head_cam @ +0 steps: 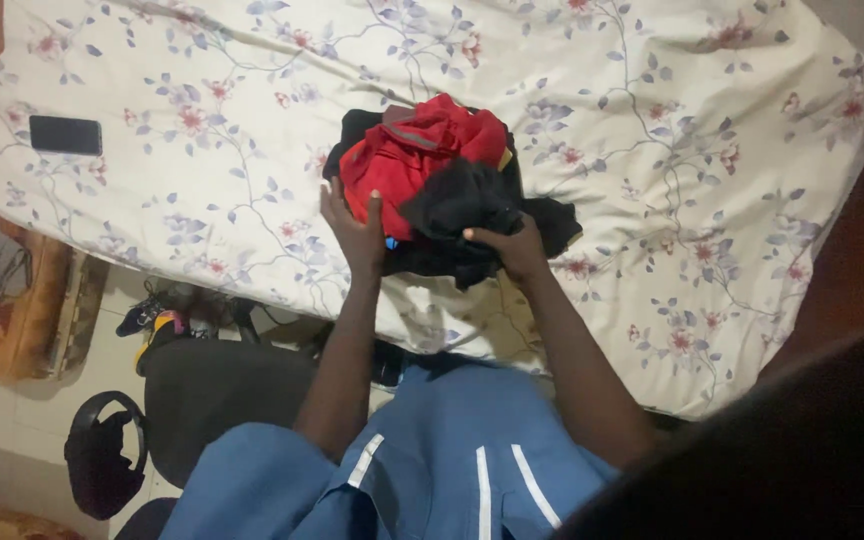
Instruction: Folding various pieces of laundry on a bed and stacking them.
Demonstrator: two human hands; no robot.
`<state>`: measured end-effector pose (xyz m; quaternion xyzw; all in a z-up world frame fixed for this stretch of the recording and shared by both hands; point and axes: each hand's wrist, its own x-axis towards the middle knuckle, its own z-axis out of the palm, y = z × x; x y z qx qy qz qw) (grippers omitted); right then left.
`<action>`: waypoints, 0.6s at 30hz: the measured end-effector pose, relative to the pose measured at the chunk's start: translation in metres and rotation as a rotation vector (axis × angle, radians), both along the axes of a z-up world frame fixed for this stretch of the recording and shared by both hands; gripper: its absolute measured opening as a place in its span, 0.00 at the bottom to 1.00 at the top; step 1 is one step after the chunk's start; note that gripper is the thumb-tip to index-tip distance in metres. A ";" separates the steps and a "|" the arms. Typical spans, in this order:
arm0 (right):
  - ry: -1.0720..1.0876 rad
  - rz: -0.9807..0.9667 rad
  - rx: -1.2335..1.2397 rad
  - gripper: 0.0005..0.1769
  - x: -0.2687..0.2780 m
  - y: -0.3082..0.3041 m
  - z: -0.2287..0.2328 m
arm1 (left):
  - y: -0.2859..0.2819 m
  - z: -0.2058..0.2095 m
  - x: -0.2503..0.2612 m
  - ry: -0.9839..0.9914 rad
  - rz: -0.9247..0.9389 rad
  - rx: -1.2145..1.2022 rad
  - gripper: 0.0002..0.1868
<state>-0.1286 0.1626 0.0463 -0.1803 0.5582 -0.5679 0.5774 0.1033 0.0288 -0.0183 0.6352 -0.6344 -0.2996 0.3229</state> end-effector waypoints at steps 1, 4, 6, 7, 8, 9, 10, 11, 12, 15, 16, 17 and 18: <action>0.001 0.000 0.002 0.29 0.007 -0.012 0.009 | -0.001 0.005 -0.001 0.001 0.000 0.002 0.44; -0.052 0.012 -0.083 0.30 0.023 -0.050 0.014 | -0.008 0.016 -0.003 0.200 0.017 0.128 0.38; 0.512 0.027 0.132 0.31 0.030 -0.077 -0.009 | -0.021 0.021 -0.003 0.512 0.024 0.156 0.39; 0.511 0.018 0.134 0.31 0.029 -0.082 -0.018 | -0.029 0.019 -0.003 0.511 0.016 0.158 0.39; 0.592 0.154 0.089 0.31 0.027 -0.086 -0.027 | -0.037 0.017 -0.003 0.453 -0.025 0.205 0.39; 0.673 0.286 0.044 0.32 0.024 -0.092 -0.037 | -0.047 0.015 -0.005 0.394 -0.071 0.251 0.39; 0.673 0.273 0.048 0.32 0.018 -0.088 -0.054 | -0.056 0.007 -0.004 0.393 -0.085 0.252 0.39; 0.645 0.171 0.125 0.29 0.012 -0.082 -0.071 | -0.063 -0.002 -0.003 0.424 -0.090 0.325 0.43; 0.615 0.070 0.202 0.28 0.006 -0.075 -0.088 | -0.070 -0.011 -0.002 0.454 -0.095 0.398 0.46; 0.443 -0.295 0.184 0.34 -0.014 -0.071 -0.117 | -0.078 -0.018 -0.009 0.138 -0.114 0.347 0.56; 0.444 -0.304 0.189 0.34 -0.009 -0.080 -0.123 | -0.078 -0.027 -0.008 0.138 -0.123 0.351 0.56; 0.277 -0.291 0.291 0.38 -0.009 -0.086 -0.128 | -0.078 -0.038 -0.013 0.114 -0.122 0.395 0.59; 0.106 -0.276 0.387 0.41 -0.012 -0.092 -0.134 | -0.078 -0.049 -0.021 0.088 -0.120 0.439 0.61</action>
